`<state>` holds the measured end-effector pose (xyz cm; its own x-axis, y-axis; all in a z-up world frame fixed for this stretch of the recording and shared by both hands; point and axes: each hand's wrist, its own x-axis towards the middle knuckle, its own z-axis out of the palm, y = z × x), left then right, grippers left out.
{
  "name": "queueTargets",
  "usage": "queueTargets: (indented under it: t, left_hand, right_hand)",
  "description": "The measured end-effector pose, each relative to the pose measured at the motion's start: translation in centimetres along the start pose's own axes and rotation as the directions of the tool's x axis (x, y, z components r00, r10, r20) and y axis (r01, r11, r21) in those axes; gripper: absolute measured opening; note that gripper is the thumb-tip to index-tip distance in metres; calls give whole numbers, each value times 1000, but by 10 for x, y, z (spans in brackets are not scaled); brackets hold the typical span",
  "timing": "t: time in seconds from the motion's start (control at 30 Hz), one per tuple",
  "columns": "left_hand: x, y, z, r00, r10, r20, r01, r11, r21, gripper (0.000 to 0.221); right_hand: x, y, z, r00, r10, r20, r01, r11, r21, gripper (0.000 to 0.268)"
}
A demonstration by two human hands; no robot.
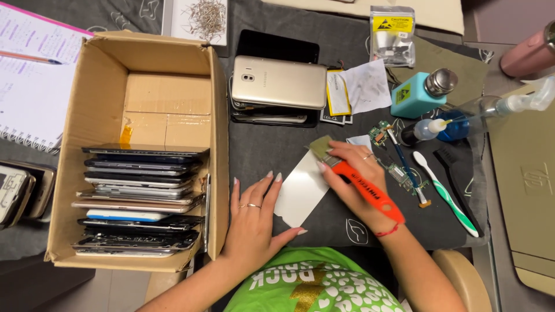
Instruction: Cleaning a mobile phone back cover using brushes, cleaning solution, and a cloth at a repair bench.
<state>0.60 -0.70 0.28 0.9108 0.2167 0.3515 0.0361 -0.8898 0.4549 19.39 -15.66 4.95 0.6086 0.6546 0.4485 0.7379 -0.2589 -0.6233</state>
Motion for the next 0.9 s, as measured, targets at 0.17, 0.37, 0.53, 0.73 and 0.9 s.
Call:
queueTargets:
  t: [0.17, 0.37, 0.53, 0.73, 0.9]
  left_hand:
    - [-4, -2, 4, 999, -22, 26, 22, 1000, 1, 99]
    - [-6, -6, 7, 995, -23, 96, 24, 1000, -5, 108]
    - [-3, -5, 4, 995, 4, 99, -6, 1000, 26, 92]
    - [3, 0, -2, 1000, 1, 20, -2, 999, 41, 87]
    - [3, 0, -3, 1000, 5, 18, -6, 999, 36, 85]
  right_hand:
    - [-22, -16, 19, 987, -103, 122, 99, 994, 39, 18]
    - [-44, -40, 29, 926, -273, 262, 178, 925, 334, 17]
    - [-24, -25, 6, 895, -262, 362, 127, 926, 357, 14]
    - [-2, 23, -10, 970, -177, 166, 190, 980, -64, 16]
    - [-23, 0, -3, 957, -255, 137, 280, 935, -218, 13]
